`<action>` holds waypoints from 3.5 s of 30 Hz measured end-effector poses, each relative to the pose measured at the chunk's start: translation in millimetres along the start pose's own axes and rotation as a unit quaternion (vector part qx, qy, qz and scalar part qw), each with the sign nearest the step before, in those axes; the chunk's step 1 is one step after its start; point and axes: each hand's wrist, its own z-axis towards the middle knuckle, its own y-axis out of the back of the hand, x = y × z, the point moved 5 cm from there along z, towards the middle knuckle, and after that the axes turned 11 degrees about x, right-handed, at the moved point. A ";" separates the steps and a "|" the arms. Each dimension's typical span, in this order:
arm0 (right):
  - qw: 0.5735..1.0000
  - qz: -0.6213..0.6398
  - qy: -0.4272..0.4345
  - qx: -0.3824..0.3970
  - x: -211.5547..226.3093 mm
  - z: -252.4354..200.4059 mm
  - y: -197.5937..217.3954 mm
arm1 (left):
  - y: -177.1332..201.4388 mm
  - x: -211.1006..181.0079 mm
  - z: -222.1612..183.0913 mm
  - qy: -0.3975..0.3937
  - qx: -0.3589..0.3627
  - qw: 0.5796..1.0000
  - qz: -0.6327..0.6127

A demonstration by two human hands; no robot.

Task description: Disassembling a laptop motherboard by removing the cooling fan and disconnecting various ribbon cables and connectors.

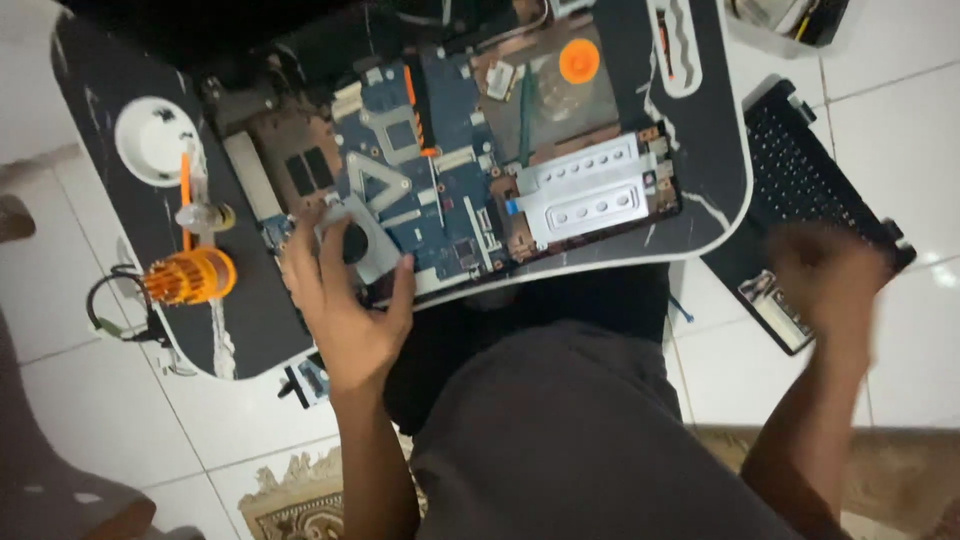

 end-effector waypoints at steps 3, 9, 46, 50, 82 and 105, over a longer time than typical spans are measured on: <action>0.987 -0.054 -0.052 0.140 -10.0 -5.2 -106.0 | -4.2 3.7 0.6 0.009 0.007 1.000 -0.006; 0.982 -0.097 -0.124 0.107 -12.4 -47.4 -195.8 | -6.5 14.5 2.9 -0.009 0.005 1.000 -0.024; 0.942 0.327 -0.076 0.026 70.5 103.9 -53.7 | -24.5 10.7 14.9 0.059 -0.025 0.996 0.065; 0.931 0.351 -0.092 0.040 76.5 105.6 -48.9 | -22.3 7.3 17.3 0.055 -0.028 0.996 0.057; 0.944 0.254 0.127 -0.165 102.9 57.8 62.1 | -13.4 -3.6 17.6 0.016 -0.070 0.997 0.035; 0.836 0.468 0.277 0.075 326.0 26.6 60.0 | -4.5 -30.8 39.0 0.094 -0.020 0.964 -0.249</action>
